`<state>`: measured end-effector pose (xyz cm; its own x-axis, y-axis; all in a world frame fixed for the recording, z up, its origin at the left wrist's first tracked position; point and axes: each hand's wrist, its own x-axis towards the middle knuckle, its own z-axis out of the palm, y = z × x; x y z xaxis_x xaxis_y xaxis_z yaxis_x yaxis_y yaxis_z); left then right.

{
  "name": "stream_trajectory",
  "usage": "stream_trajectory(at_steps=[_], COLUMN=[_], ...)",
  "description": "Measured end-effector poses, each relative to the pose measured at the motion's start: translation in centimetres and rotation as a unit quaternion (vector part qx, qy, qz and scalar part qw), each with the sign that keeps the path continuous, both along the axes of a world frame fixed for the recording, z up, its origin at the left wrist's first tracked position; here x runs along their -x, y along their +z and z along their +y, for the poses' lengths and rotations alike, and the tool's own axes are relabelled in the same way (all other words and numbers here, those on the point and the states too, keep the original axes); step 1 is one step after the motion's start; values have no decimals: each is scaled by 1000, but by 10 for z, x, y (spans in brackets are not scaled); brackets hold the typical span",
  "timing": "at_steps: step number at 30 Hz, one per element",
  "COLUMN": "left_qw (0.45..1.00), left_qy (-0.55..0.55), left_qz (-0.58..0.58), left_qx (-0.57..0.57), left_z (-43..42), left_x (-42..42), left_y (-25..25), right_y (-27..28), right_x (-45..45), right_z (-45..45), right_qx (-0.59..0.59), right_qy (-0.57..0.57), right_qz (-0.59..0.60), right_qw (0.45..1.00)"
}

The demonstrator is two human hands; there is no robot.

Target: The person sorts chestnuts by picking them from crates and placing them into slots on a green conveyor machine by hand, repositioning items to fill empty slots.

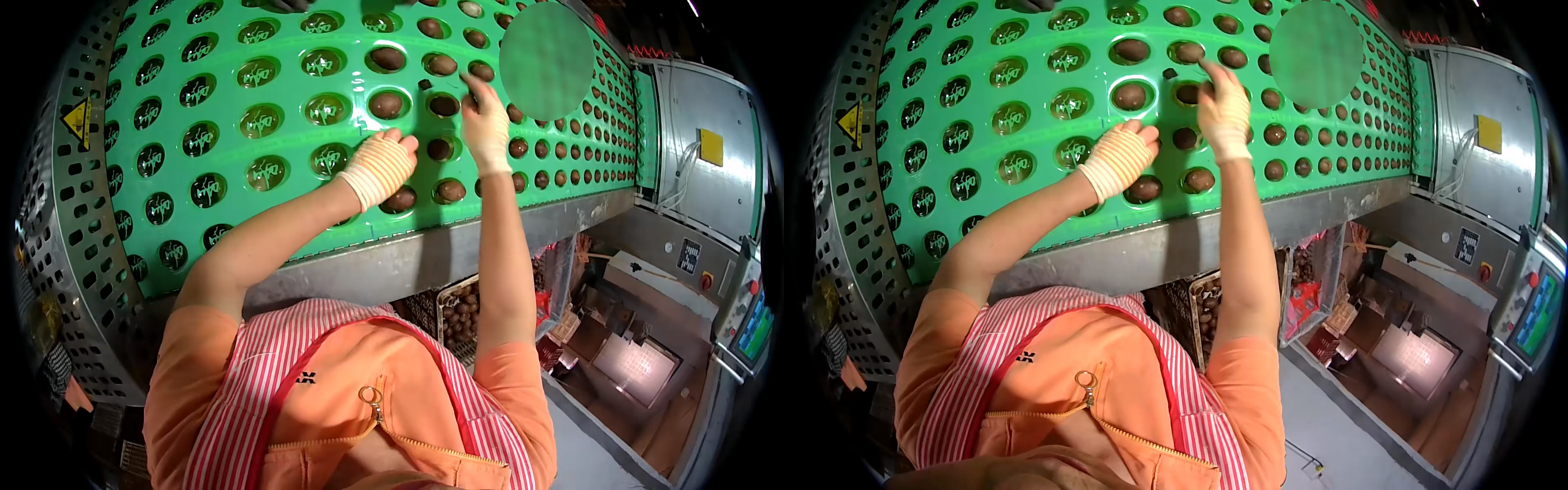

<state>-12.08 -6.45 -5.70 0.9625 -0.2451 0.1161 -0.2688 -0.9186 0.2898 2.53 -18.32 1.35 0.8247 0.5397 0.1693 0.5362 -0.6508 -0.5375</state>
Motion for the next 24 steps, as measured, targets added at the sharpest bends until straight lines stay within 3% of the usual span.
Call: stream_trajectory(at_steps=[2,4,5,8,11,13,17,21,23,24], left_qw=[998,995,993,994,995,993,970,990,989,987], left_qy=[5,-1,-2,7,21,54,168,133,118,142], left_qz=[6,28,38,7,42,37,-45,-8,52,59], left_qx=[67,97,109,113,86,99,168,36,-71,-52], left_z=[10,13,15,13,10,12,34,26,27,28], left_x=[1,3,4,11,10,0,-52,-112,-137,-141], left_y=[-2,0,1,-4,11,17,21,15,6,5], right_y=[-10,-43,-49,-61,-42,-69,-36,-23,-24,-20], right_x=[3,22,34,48,76,83,131,172,194,206], right_z=[-42,-69,-70,-68,-47,-48,-67,-128,-174,-200], right_qx=[170,42,47,47,183,159,12,-104,-132,-148], right_qy=[20,90,137,64,-11,-36,-95,-116,-181,-221], right_qz=[43,111,50,62,-51,-78,-4,-41,-33,-45], right_qw=[984,989,988,995,982,984,995,987,974,963])
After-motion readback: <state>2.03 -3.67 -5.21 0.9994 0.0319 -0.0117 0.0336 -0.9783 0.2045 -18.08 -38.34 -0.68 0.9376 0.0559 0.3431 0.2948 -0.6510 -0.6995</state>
